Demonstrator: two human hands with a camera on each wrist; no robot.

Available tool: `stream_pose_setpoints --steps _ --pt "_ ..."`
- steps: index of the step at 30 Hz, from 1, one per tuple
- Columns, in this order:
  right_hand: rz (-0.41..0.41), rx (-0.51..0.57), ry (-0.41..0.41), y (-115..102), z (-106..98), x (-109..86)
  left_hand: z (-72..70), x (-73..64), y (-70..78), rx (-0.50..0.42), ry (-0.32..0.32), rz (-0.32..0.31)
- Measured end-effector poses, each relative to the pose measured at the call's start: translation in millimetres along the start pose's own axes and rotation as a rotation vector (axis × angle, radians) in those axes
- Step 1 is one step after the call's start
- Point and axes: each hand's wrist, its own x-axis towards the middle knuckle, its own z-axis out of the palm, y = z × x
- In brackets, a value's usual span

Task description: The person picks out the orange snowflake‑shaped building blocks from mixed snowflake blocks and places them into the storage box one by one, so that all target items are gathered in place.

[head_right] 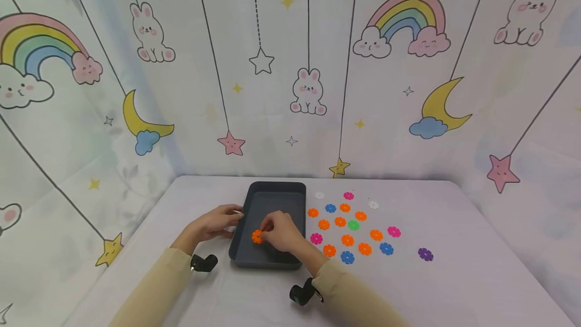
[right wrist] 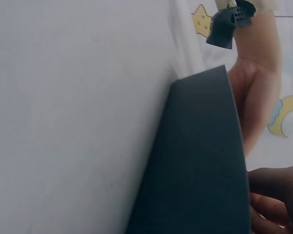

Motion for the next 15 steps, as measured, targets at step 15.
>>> stream_pose_setpoints --steps 15 --pt "0.032 -0.034 0.015 -10 32 12.7 -0.9 -1.4 1.6 -0.003 -0.007 0.001"
